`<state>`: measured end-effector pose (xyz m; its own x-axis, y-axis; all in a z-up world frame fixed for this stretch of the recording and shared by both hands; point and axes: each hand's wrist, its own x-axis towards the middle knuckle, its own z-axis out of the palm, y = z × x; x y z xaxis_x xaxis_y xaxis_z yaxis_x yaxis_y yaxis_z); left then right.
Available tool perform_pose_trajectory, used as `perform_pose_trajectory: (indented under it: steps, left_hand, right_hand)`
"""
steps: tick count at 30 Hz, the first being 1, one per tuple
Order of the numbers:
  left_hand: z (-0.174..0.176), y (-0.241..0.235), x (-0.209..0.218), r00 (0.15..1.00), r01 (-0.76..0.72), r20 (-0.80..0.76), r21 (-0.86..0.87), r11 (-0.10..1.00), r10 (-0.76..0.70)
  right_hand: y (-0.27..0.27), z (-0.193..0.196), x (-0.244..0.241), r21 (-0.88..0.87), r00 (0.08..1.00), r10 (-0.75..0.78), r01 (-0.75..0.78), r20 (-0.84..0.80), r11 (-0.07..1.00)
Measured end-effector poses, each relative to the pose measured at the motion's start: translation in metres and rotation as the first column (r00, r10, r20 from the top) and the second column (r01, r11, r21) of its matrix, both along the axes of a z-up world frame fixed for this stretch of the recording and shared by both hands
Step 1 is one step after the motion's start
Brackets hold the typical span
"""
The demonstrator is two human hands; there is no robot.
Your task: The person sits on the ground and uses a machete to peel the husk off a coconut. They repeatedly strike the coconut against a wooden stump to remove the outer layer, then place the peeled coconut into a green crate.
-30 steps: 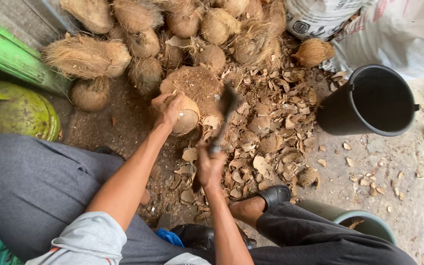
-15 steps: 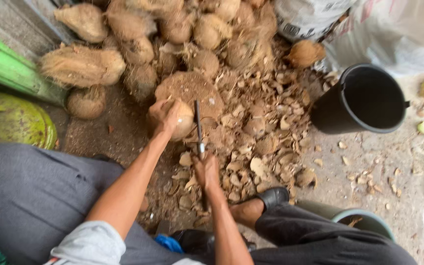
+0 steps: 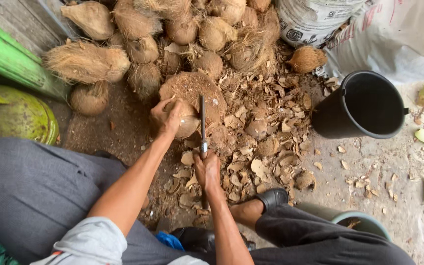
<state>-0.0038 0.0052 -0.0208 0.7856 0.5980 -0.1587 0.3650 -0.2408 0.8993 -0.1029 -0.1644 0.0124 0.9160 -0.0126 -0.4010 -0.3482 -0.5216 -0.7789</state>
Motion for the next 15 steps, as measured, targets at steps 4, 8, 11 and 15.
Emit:
perform_pose_trajectory:
  steps: [4, 8, 11, 15]
  left_hand:
    - [0.004, -0.013, -0.007, 0.989, 0.014, 0.145, 0.148, 0.989, -0.035]
    - [0.015, -0.015, -0.016, 0.997, 0.065, -0.05, 0.177, 0.982, -0.057]
    - [0.018, -0.016, -0.011, 0.971, 0.215, -0.168, 0.307, 0.927, -0.17]
    - [0.006, -0.008, -0.009, 0.95, 0.29, 0.067, 0.175, 0.941, -0.305]
  right_hand:
    - [-0.011, -0.007, -0.012, 0.068, 0.976, -0.027, 0.043, -0.217, 0.997]
    - [-0.007, 0.002, -0.013, 0.198, 0.987, 0.003, 0.03, -0.162, 0.98]
    - [-0.005, 0.001, -0.01, 0.078, 0.968, -0.008, 0.029, -0.251, 0.997]
    - [-0.003, -0.011, -0.013, 0.379, 0.954, -0.038, 0.155, -0.297, 0.913]
